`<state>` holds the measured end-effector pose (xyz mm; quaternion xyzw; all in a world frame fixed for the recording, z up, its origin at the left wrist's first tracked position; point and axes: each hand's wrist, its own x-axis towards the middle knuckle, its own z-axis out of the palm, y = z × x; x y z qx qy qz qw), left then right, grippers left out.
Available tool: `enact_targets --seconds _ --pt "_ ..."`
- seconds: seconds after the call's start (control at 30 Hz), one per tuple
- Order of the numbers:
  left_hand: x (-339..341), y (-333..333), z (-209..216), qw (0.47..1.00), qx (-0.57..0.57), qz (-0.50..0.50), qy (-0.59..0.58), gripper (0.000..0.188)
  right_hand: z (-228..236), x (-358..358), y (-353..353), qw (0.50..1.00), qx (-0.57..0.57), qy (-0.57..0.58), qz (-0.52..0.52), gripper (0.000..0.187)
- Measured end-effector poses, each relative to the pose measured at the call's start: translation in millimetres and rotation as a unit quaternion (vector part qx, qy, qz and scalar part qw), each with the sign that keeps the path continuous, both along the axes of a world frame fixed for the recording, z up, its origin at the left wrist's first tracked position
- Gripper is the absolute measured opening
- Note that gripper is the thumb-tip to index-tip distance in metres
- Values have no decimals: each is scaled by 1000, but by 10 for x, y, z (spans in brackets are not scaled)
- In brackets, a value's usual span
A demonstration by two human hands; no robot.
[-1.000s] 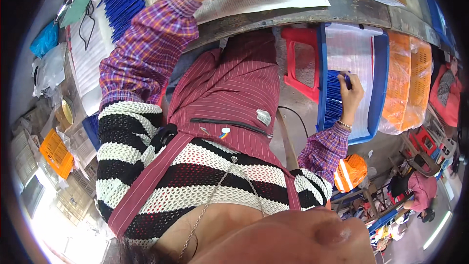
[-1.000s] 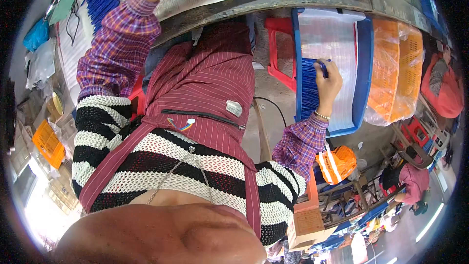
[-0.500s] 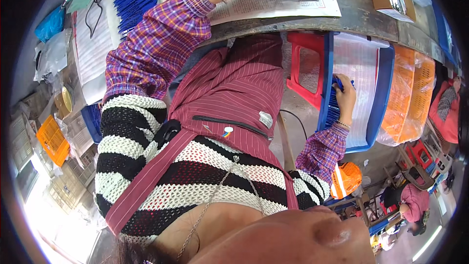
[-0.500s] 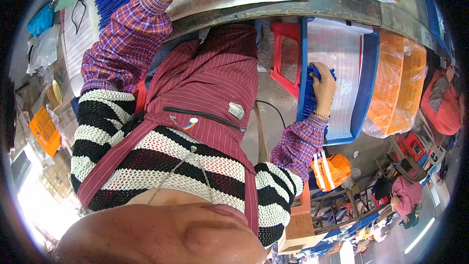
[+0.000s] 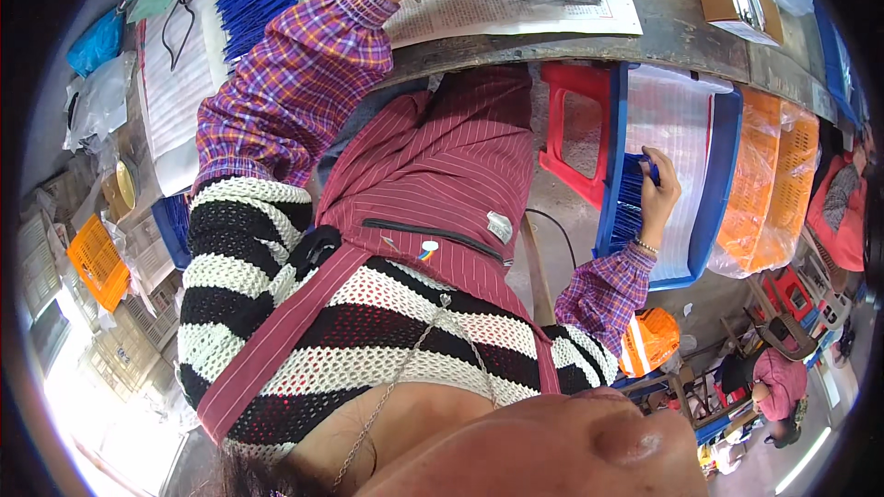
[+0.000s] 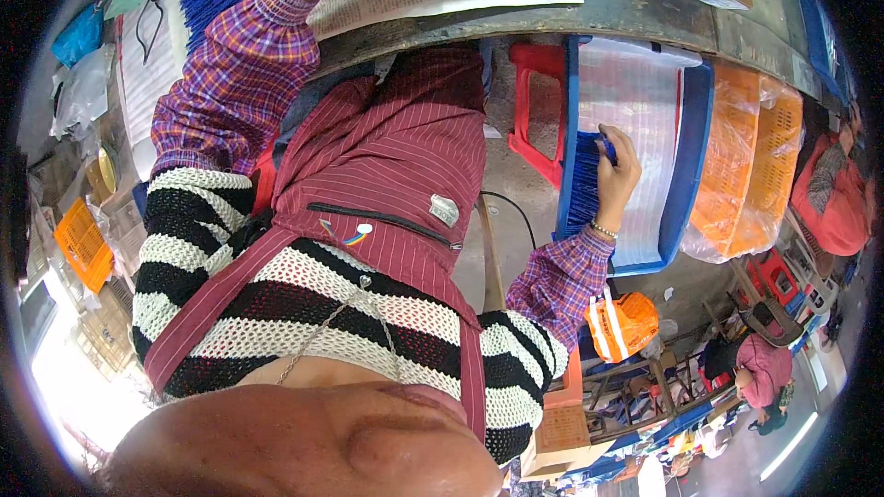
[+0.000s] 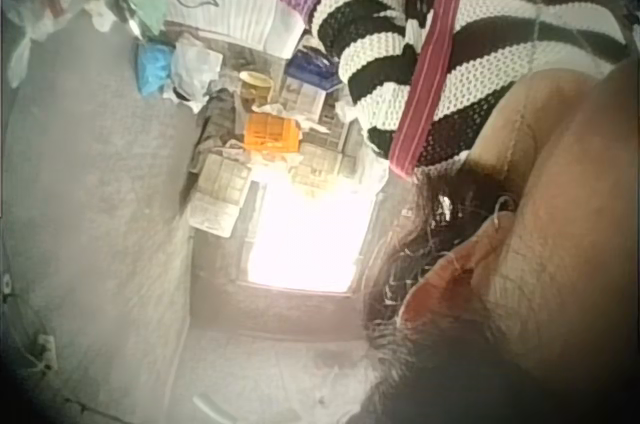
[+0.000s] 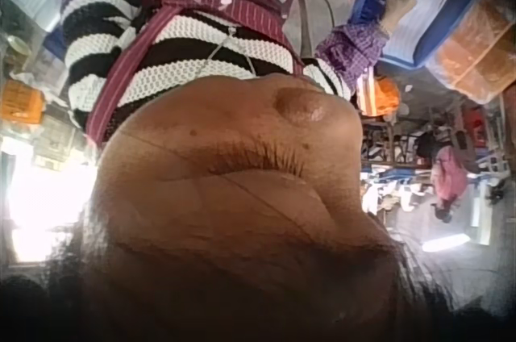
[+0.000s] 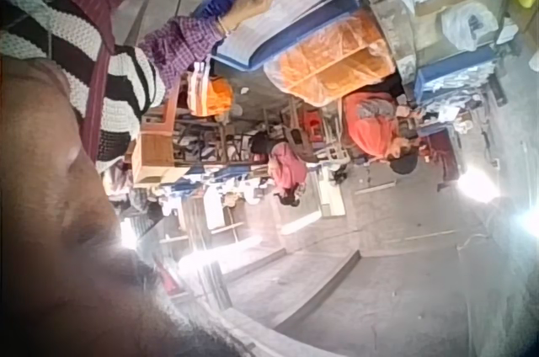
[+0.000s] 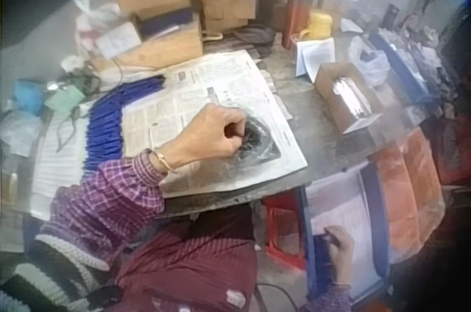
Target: Assembling small blue pen components using hands and pliers at a workshop table.
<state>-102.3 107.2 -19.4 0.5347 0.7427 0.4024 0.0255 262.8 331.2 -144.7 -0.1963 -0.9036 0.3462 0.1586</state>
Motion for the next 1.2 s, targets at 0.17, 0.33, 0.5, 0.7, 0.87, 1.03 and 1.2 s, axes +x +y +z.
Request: enact_targets --seconds 0.17,0.33,0.5,0.7,0.87,1.03,1.2 --pt "-4 -18 -22 1000 12 -4 -16 11 112 -71 -67 998 -8 44 -38 22" --pt "243 -145 226 988 34 -26 -145 19 433 -290 -357 993 -54 94 -40 17" --pt "545 -288 156 950 72 -153 -264 17 695 -547 -842 982 -155 106 11 25" --pt "918 -473 -18 854 -18 -174 -491 13 967 -844 -1191 981 -142 60 114 27" --pt "979 -554 -218 829 -43 -137 -540 13 1004 -914 -1283 984 -129 36 121 26" --pt "978 -568 -245 892 -48 -164 -419 15 1002 -945 -1305 985 -98 26 141 24" --pt "1023 -568 -259 893 -80 -162 -413 16 957 -942 -1330 985 -79 34 148 25"
